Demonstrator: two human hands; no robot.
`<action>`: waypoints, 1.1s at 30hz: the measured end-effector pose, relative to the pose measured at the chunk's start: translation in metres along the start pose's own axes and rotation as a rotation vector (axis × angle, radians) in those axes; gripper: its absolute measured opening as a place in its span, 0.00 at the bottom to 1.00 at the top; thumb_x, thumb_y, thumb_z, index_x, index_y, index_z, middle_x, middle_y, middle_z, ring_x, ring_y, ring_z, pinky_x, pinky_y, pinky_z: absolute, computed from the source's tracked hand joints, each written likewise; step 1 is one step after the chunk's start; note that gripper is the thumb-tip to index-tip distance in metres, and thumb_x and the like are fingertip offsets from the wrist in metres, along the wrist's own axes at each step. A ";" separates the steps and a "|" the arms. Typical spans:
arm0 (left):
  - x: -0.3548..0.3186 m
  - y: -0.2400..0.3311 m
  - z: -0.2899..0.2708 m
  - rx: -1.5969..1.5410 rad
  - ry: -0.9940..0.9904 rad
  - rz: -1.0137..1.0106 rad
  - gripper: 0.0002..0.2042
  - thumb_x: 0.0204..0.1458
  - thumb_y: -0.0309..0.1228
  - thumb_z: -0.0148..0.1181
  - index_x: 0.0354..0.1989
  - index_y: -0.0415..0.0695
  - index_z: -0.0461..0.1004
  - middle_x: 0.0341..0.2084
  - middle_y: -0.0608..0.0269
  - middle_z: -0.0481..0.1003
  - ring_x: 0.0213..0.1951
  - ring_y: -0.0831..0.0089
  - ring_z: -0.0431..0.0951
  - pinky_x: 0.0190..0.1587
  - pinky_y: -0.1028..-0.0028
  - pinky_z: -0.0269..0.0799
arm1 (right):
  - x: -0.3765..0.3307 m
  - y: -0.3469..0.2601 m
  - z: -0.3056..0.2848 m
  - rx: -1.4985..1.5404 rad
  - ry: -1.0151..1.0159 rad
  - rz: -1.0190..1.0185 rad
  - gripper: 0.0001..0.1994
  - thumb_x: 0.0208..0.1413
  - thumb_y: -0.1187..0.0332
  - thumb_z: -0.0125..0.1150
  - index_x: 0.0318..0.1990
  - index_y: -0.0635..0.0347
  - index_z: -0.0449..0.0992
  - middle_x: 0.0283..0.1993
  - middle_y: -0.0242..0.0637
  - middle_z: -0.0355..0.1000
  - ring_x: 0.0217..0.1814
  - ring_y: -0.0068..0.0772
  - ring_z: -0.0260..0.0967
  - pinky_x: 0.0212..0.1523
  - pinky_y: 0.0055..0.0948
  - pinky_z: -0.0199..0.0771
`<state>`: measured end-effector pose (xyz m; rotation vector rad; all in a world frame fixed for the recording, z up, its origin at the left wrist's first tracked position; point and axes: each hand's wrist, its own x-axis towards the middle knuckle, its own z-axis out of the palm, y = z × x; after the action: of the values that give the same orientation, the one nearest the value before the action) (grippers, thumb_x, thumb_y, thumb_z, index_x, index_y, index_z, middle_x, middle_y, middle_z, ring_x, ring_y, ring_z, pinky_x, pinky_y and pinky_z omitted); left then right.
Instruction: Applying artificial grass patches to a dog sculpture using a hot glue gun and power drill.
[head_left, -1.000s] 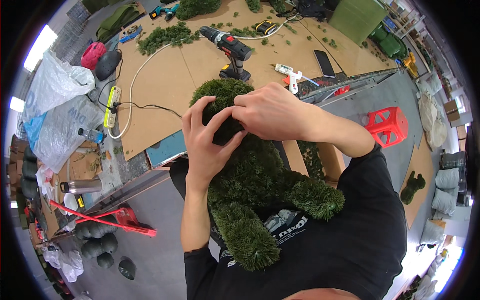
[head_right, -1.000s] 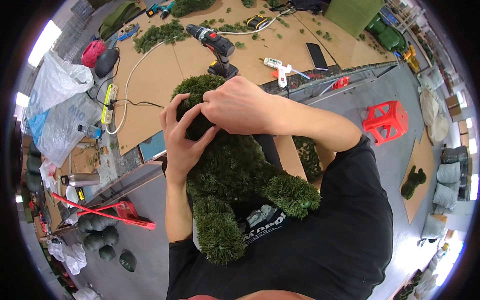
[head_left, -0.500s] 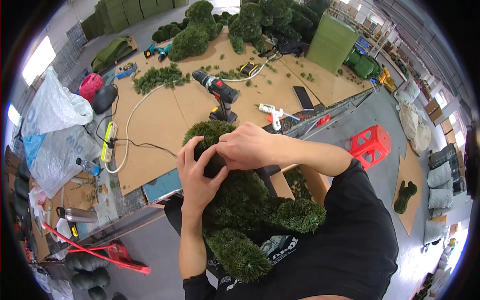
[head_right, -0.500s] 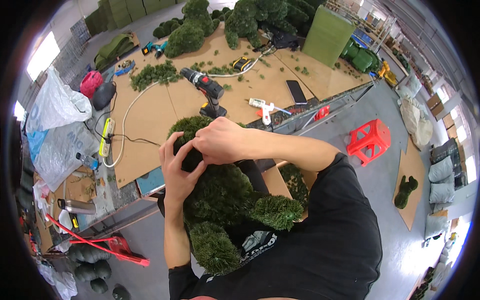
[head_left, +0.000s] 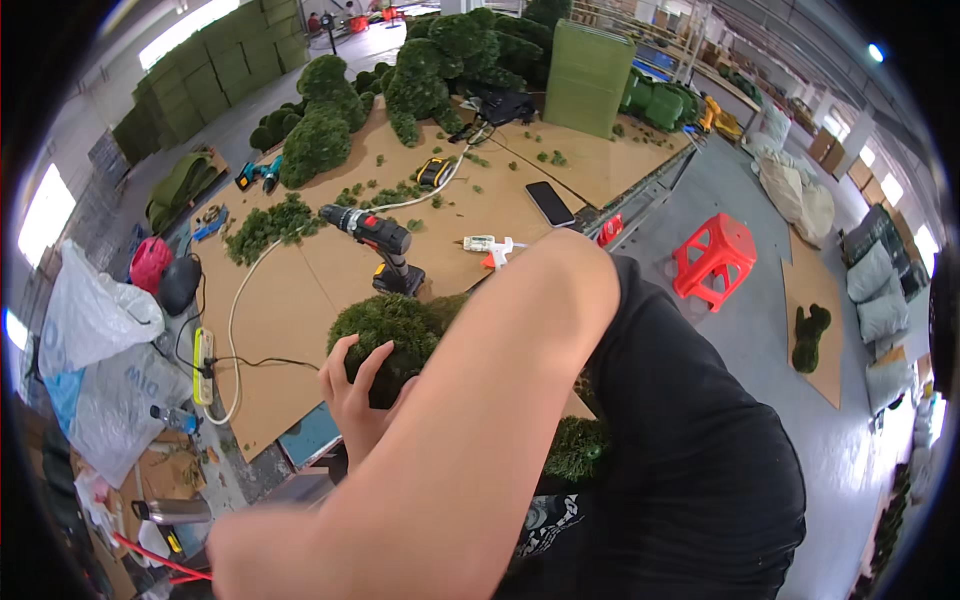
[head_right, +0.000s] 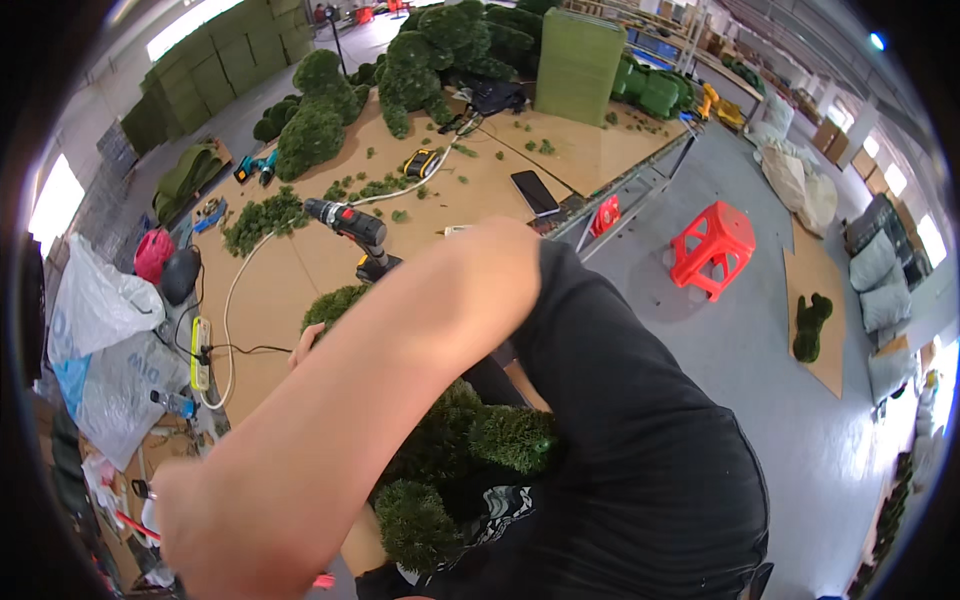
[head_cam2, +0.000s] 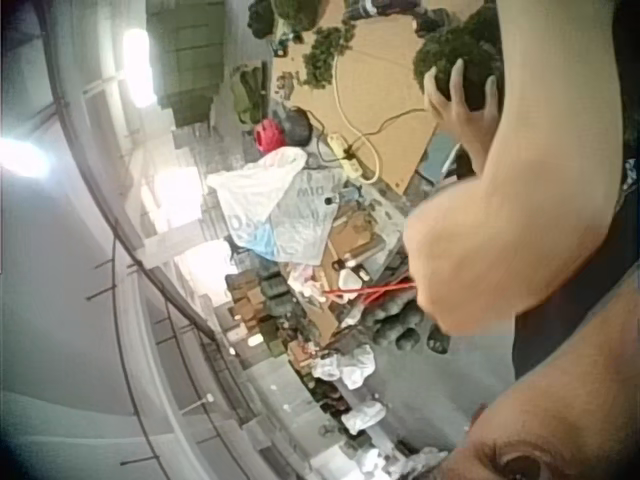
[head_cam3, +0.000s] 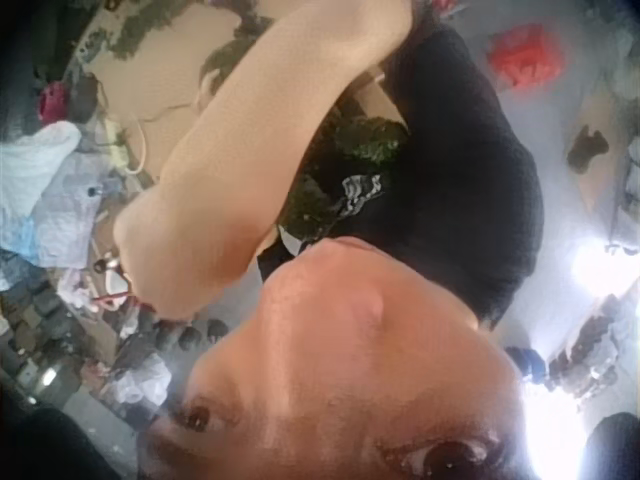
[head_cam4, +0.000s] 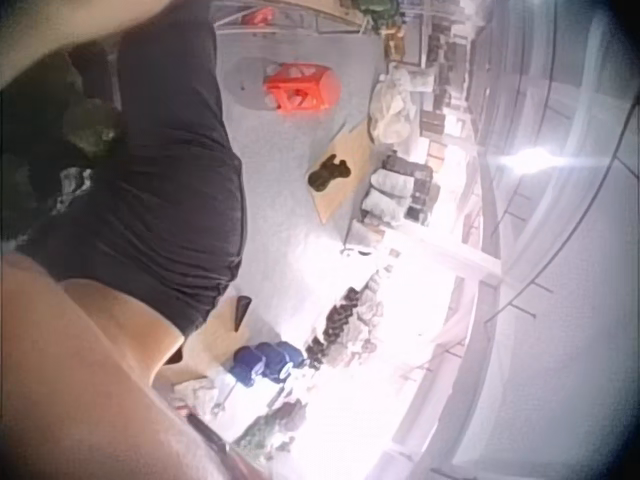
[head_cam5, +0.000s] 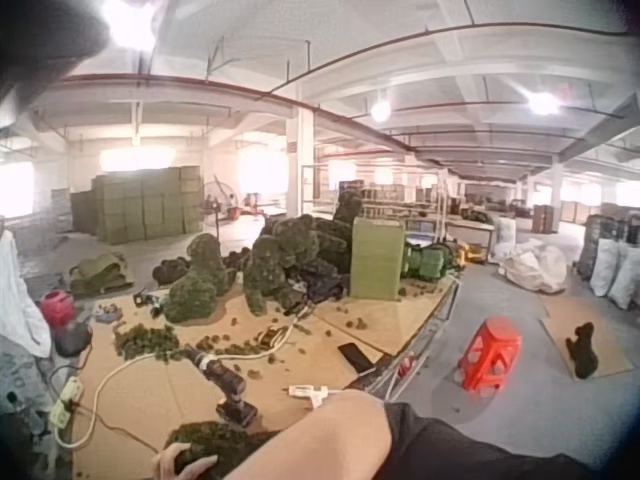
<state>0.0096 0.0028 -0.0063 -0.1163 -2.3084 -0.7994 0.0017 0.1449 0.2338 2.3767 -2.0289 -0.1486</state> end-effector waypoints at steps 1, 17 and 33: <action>0.000 0.002 0.000 0.024 0.030 0.023 0.28 0.36 0.34 0.81 0.52 0.54 0.83 0.62 0.55 0.70 0.62 0.51 0.66 0.63 0.54 0.64 | 0.000 -0.007 -0.006 -0.011 0.018 -0.026 0.11 0.46 0.63 0.64 0.35 0.58 0.79 0.36 0.40 0.78 0.33 0.46 0.76 0.33 0.42 0.77; -0.008 0.003 -0.012 0.019 0.015 0.083 0.27 0.40 0.33 0.80 0.53 0.51 0.81 0.62 0.51 0.69 0.62 0.48 0.67 0.63 0.54 0.65 | 0.024 -0.081 -0.049 -0.244 0.199 -0.484 0.12 0.60 0.62 0.59 0.29 0.59 0.80 0.26 0.29 0.73 0.26 0.31 0.70 0.28 0.34 0.67; -0.006 0.012 -0.016 -0.030 -0.029 0.028 0.27 0.40 0.35 0.80 0.53 0.54 0.82 0.61 0.55 0.69 0.63 0.50 0.66 0.65 0.54 0.63 | -0.004 -0.071 0.027 -0.524 0.822 0.082 0.11 0.50 0.60 0.60 0.30 0.58 0.76 0.29 0.34 0.70 0.32 0.34 0.67 0.37 0.36 0.66</action>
<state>0.0273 0.0043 0.0056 -0.1743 -2.3173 -0.8234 0.0687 0.1612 0.2025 1.6334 -1.4506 0.2343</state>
